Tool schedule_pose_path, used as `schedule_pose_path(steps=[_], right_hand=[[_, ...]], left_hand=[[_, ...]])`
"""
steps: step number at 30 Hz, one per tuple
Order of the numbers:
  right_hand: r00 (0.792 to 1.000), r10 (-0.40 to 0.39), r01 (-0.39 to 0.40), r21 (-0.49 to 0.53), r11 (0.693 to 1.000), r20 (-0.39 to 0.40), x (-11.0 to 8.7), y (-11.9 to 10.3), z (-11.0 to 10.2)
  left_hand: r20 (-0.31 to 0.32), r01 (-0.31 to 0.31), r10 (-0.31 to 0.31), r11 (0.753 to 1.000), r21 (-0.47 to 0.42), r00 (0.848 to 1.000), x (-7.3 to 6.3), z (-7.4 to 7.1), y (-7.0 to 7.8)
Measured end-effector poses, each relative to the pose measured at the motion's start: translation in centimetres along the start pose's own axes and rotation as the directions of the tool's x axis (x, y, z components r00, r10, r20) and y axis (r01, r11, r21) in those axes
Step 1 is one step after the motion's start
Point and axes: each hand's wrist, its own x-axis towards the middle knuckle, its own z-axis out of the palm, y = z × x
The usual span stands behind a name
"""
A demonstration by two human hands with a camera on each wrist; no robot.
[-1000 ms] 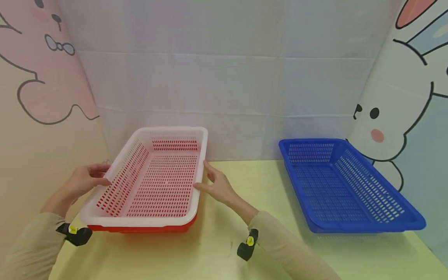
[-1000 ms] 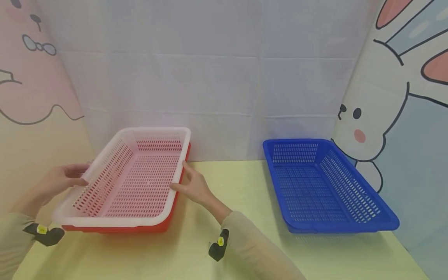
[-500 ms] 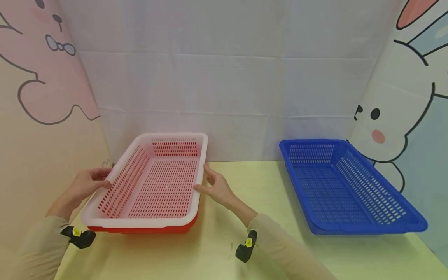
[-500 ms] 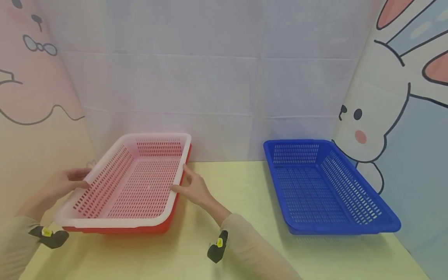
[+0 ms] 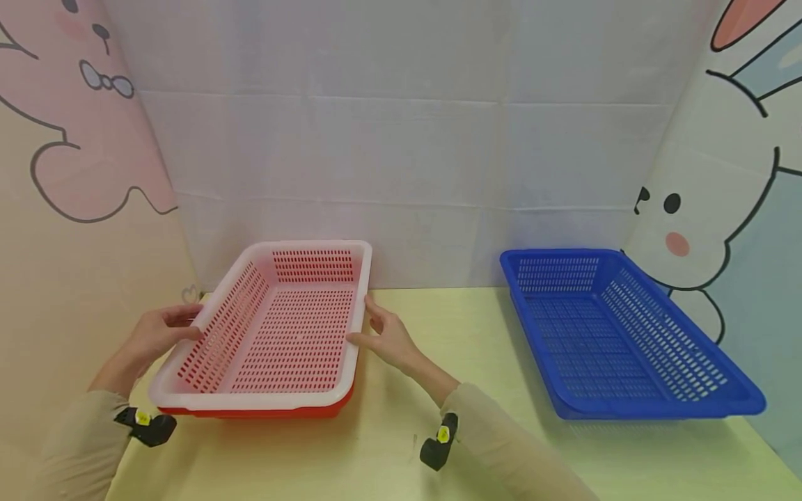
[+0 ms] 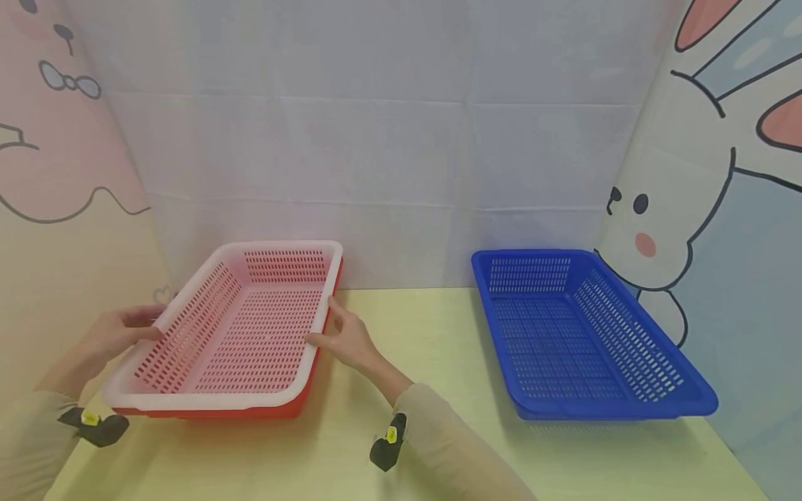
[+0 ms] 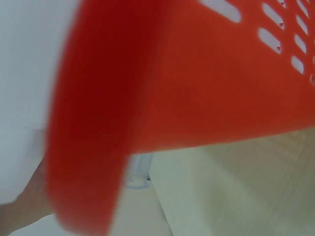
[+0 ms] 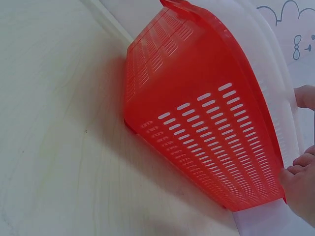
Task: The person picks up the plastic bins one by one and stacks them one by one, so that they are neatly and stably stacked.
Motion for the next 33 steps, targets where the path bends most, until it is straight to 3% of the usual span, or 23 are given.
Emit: schedule_pose_path(steps=[6,8,13,15,19,24,26,33], right_hand=[[1.0,0.003,-0.003,-0.023,1.0,-0.005,0.0,0.2,0.2],[1.0,0.003,-0.003,-0.018,1.0,-0.003,-0.2,-0.1,0.3],[1.0,-0.019,0.019,-0.003,1.0,0.0,-1.2,-2.1,0.1],[1.0,-0.022,0.022,0.0,1.0,0.0,-1.4,-2.7,0.1],[1.0,-0.021,0.021,0.0,1.0,-0.01,-1.0,-1.5,0.3],[0.998,-0.019,0.016,-0.046,0.999,-0.059,-0.1,0.5,0.7],[0.997,-0.019,0.017,-0.035,0.999,-0.079,-0.1,0.4,0.8],[0.997,0.011,-0.005,0.077,0.997,-0.078,-1.8,-2.8,1.3]], left_hand=[[-0.025,0.021,-0.022,0.999,-0.045,0.999,0.3,0.6,-0.8],[-0.058,0.057,-0.061,0.996,-0.062,0.996,0.6,0.7,-1.3],[-0.061,0.052,-0.056,0.996,-0.067,0.997,0.7,0.8,-1.6],[-0.032,0.022,-0.024,0.998,-0.058,0.999,0.6,0.8,-1.5],[-0.016,0.049,-0.05,0.996,-0.069,0.999,0.7,0.9,-1.7],[-0.015,0.067,-0.069,0.993,-0.098,0.997,1.3,0.9,-3.1],[-0.005,0.077,-0.078,0.992,-0.103,0.997,1.3,0.9,-3.1],[0.016,0.06,-0.059,0.994,-0.089,0.998,0.6,1.2,-1.7]])
